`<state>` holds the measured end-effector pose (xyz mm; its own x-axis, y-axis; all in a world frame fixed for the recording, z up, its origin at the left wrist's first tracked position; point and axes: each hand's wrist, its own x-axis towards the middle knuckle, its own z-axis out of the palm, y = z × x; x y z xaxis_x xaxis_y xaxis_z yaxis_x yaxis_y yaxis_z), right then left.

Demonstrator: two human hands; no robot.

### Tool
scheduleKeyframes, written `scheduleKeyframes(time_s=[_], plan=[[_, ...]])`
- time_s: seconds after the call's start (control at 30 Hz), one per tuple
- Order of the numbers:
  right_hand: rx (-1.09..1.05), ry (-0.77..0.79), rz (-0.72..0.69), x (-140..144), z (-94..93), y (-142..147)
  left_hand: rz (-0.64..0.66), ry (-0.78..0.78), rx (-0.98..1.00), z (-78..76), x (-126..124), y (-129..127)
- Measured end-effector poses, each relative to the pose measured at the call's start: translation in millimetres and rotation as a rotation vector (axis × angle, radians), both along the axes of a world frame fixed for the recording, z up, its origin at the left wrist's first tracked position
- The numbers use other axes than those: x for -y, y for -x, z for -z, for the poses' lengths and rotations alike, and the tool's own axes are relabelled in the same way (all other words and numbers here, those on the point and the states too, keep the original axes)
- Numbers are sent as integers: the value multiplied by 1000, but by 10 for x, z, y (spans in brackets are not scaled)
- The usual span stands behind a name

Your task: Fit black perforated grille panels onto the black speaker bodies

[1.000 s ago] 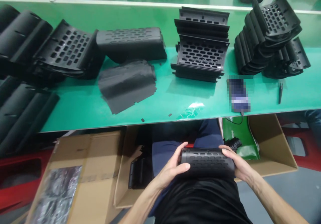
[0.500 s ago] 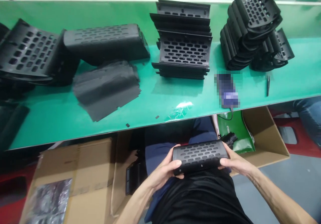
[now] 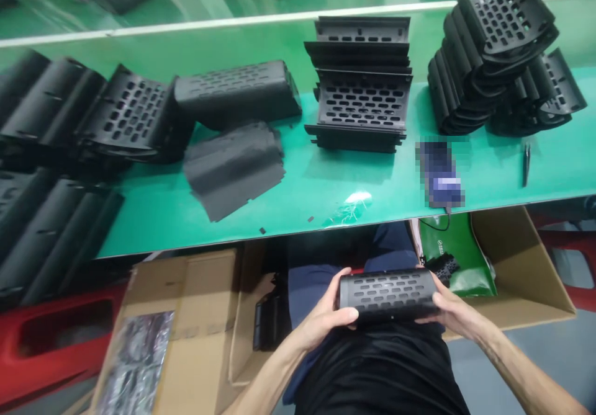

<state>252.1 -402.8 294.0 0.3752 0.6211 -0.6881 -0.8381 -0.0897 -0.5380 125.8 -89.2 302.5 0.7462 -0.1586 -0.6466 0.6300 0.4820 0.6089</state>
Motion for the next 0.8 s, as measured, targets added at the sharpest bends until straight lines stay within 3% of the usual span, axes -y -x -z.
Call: scheduleKeyframes(time_s=[0.17,0.33,0.43,0.57,0.8], plan=[[196,24,69,-31,-2,164,22,-77,146,-165,-54,-13],[385,28,-4,-8,-212,231,30,-89,195,-313,-98,1],[404,14,16,-60,-379,220,7,-60,223,-294,-123,14],[342,-57,38,-126,-522,201,18,-137,275,-242,-142,68],[421,-39,132,-184,-492,290,-34,-144,255,-229,-61,212]])
